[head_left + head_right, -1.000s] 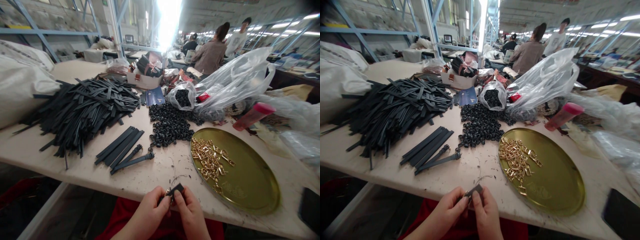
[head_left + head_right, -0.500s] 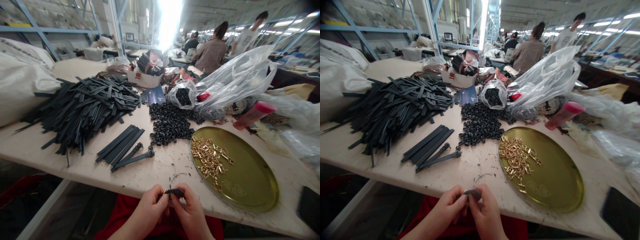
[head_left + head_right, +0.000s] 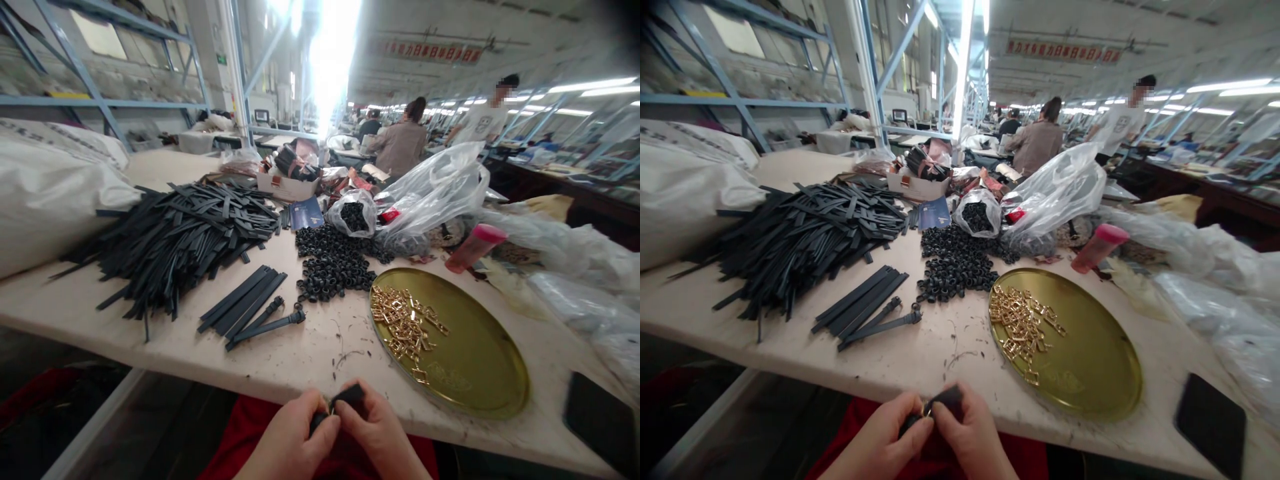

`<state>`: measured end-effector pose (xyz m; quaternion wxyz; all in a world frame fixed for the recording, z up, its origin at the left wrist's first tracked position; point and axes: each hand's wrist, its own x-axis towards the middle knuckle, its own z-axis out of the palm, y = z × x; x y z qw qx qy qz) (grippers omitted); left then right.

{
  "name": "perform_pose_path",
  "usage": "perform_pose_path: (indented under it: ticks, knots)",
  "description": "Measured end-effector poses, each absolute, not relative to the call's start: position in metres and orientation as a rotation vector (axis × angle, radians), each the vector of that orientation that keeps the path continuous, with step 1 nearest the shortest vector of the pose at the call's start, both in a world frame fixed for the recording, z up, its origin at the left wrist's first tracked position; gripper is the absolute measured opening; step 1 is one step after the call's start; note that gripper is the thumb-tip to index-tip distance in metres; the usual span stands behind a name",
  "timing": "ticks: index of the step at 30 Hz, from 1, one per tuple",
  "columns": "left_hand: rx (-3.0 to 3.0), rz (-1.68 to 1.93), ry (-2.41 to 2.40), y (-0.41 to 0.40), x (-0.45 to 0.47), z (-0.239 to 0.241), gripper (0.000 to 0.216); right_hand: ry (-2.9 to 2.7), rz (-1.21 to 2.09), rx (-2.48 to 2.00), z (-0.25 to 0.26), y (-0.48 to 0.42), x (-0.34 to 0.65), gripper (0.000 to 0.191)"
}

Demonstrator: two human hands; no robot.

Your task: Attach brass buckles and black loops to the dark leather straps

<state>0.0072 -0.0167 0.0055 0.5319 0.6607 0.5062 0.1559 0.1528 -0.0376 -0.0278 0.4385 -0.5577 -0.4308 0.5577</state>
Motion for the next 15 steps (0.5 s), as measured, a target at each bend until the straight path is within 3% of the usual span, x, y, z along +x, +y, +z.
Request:
perform_pose_path:
  ticks: [4,11,15]
  knots:
    - [1.464,0.408,1.124,-0.013,0.003,-0.003,0.025,-0.960,1.496,-1.261,-0.028,-0.035,0.147,0.029]
    - [1.316,0.552,1.119,0.019,0.001,-0.016,0.023,-1.514,1.392,-1.338,-0.010,0.016,0.169,0.026]
    - [1.326,0.515,1.122,0.038,0.006,-0.017,0.020,-1.757,0.583,-1.634,-0.022,0.096,0.197,0.019]
